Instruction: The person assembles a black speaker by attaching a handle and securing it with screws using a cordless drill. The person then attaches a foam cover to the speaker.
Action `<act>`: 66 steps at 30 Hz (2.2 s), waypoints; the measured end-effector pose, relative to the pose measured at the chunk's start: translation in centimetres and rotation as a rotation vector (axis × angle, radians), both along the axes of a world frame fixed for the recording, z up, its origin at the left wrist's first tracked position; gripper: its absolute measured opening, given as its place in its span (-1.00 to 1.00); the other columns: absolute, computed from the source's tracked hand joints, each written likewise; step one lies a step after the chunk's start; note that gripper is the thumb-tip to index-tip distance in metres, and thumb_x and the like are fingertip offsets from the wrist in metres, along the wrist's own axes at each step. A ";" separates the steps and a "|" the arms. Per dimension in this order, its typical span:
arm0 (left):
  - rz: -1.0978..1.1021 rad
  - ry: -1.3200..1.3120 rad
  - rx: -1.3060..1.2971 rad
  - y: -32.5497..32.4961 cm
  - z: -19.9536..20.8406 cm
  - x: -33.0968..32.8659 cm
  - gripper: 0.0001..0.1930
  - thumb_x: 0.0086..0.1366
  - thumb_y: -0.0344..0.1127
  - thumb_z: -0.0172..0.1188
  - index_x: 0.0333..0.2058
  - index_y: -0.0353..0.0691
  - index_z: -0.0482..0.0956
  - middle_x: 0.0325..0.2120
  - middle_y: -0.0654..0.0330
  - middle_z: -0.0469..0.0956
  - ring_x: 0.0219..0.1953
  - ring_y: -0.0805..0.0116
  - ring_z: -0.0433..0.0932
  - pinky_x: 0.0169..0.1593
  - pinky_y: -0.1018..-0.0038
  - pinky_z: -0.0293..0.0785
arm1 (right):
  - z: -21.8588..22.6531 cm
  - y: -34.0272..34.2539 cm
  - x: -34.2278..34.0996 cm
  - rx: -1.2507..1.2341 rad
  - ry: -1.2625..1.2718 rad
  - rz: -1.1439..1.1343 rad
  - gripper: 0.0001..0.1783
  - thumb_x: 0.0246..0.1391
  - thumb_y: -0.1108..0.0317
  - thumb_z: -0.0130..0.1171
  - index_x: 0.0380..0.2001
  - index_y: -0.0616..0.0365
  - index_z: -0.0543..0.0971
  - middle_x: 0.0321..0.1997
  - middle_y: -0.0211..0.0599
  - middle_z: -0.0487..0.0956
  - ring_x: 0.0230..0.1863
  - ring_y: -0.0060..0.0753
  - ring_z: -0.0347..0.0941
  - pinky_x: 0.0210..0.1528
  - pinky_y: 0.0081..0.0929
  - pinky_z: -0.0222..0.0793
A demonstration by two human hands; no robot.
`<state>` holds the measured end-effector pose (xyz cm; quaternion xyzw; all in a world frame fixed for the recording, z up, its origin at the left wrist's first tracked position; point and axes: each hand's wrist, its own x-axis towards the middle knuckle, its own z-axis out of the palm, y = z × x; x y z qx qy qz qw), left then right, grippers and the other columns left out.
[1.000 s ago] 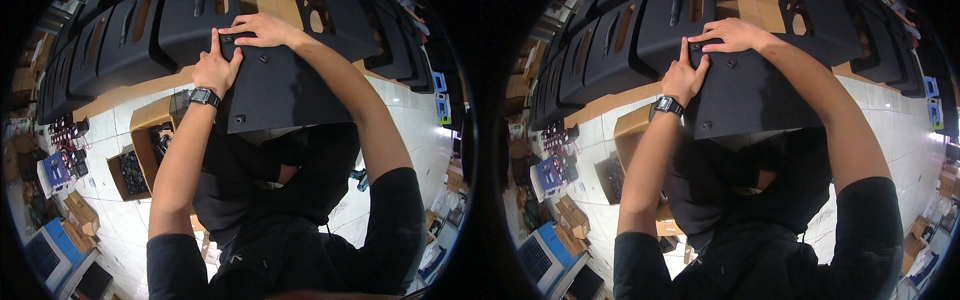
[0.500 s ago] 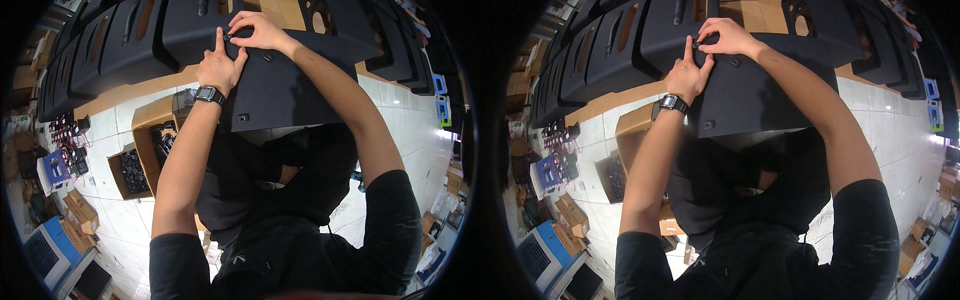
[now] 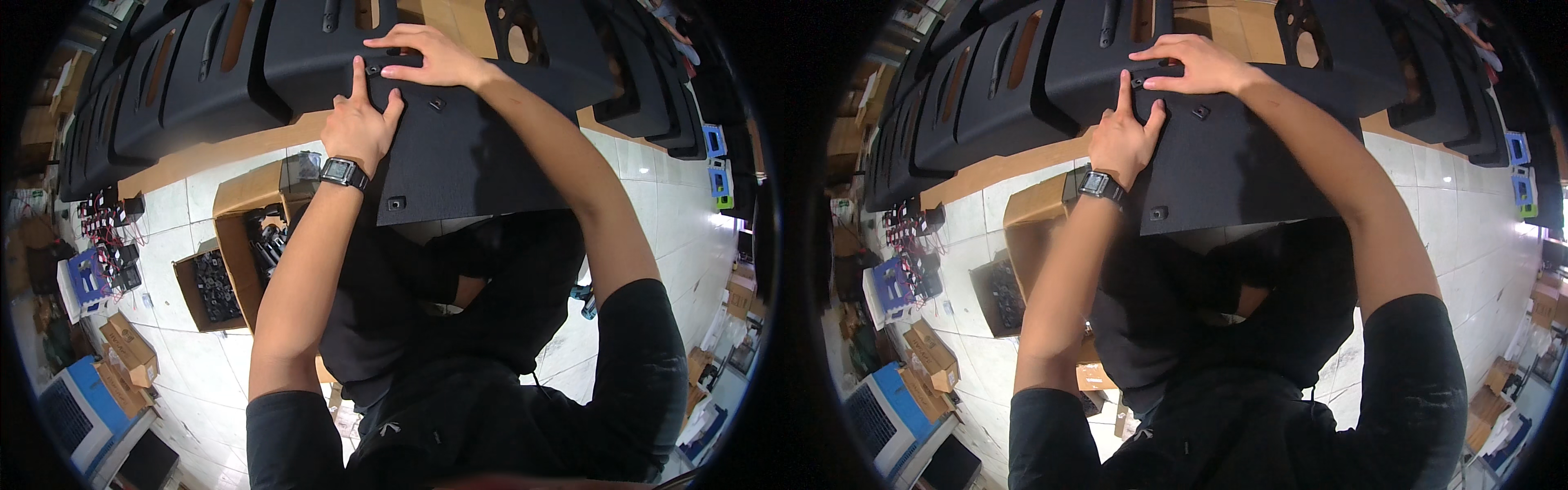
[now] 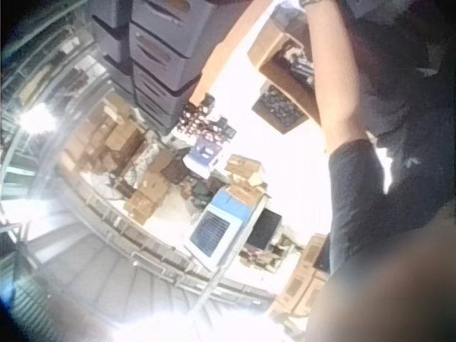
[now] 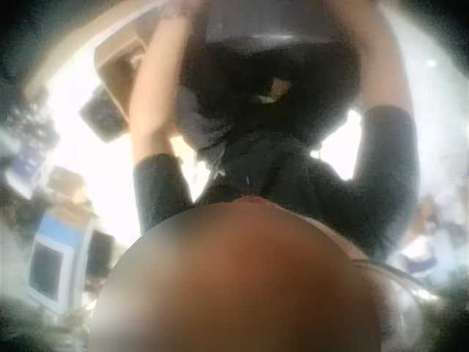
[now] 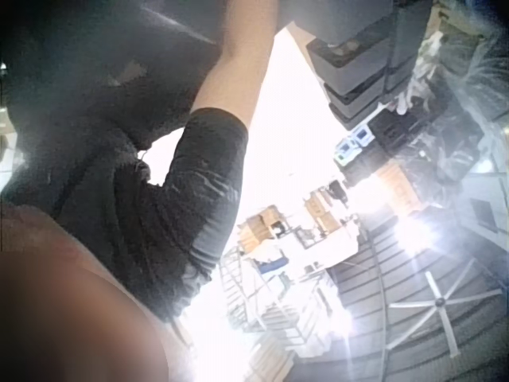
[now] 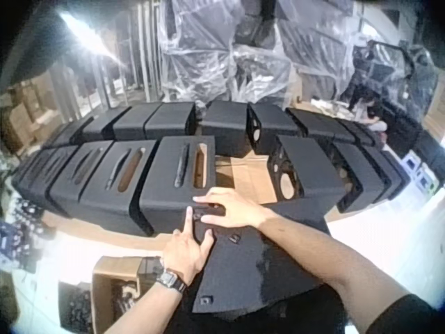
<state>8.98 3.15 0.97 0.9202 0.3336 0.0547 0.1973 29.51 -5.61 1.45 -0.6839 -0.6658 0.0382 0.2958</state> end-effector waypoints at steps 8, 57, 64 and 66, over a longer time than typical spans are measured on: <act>0.013 -0.005 0.018 0.0 -0.1 0.0 -0.09 0.38 0.43 0.01 0.58 0.20 0.07 -0.21 -0.20 0.65 -0.21 -0.20 0.75 -0.22 0.05 0.70 | -0.3 -1.0 1.4 -0.108 -0.211 0.167 -0.48 0.43 -0.10 0.09 0.40 -0.43 0.52 0.08 -0.19 0.64 0.09 -0.01 0.60 0.20 -0.12 0.53; -0.112 0.179 0.043 1.0 1.8 0.0 -0.12 0.51 0.40 -0.26 0.60 0.00 -0.07 -0.26 -0.18 0.75 -0.16 -0.21 0.75 -0.08 0.00 0.68 | 0.8 -0.7 1.1 -0.329 -0.181 0.127 -0.44 0.48 -0.13 -0.01 0.48 -0.59 0.36 -0.04 -0.06 0.68 0.08 0.14 0.58 0.21 -0.01 0.49; -0.096 0.105 0.159 1.0 0.6 0.0 -0.13 0.50 0.40 -0.19 0.59 0.03 -0.01 -0.40 -0.04 0.75 -0.32 -0.05 0.78 -0.29 0.10 0.69 | -0.1 -0.6 1.4 -0.240 -0.165 0.173 -0.43 0.47 -0.08 0.02 0.49 -0.47 0.37 -0.11 -0.02 0.66 0.01 0.15 0.57 0.17 0.00 0.49; -0.092 0.113 0.157 0.9 0.5 -0.1 -0.14 0.51 0.39 -0.19 0.59 0.03 0.00 -0.40 -0.05 0.75 -0.32 -0.06 0.78 -0.29 0.10 0.69 | -0.3 -0.5 1.4 -0.219 -0.174 0.181 -0.42 0.47 -0.04 0.04 0.50 -0.40 0.37 -0.16 -0.01 0.65 -0.04 0.14 0.57 0.15 -0.02 0.49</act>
